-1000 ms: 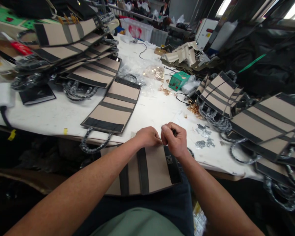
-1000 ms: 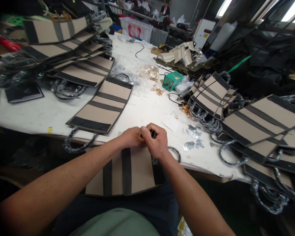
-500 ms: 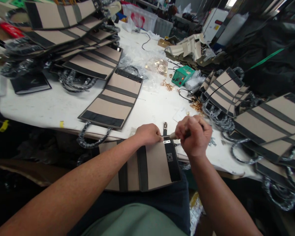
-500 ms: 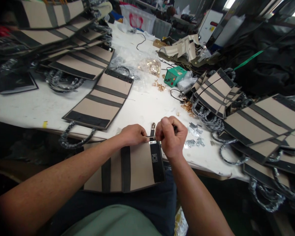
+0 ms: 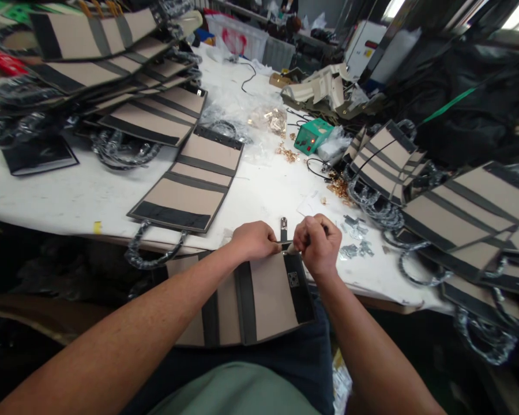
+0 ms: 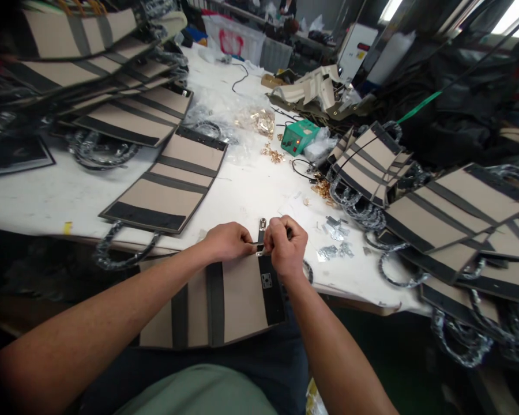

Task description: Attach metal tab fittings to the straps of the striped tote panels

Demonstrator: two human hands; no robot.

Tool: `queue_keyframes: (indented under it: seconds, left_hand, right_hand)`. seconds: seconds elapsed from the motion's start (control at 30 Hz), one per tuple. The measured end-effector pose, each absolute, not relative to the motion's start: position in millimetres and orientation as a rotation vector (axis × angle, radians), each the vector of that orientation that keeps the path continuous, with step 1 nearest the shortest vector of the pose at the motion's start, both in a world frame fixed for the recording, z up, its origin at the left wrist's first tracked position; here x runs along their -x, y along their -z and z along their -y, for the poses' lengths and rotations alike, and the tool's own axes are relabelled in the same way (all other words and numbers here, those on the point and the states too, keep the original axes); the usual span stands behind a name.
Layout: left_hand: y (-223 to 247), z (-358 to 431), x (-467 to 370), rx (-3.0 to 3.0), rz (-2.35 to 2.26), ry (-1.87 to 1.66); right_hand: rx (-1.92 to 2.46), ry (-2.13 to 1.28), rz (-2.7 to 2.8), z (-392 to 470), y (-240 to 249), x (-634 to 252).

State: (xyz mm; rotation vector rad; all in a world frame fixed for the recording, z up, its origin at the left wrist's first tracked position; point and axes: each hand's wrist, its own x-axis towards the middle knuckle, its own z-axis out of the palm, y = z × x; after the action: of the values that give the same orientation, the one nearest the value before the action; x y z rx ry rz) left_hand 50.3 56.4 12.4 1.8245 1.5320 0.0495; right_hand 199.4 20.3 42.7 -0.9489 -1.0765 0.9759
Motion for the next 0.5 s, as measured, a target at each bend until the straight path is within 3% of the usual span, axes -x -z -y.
queue_keyframes:
  seconds: [0.5]
  left_hand:
    - [-13.7, -55.4, -50.0, -1.855, -1.510, -0.068]
  right_hand:
    - [0.920, -0.965, 1.171, -8.9, -38.0, -191.4]
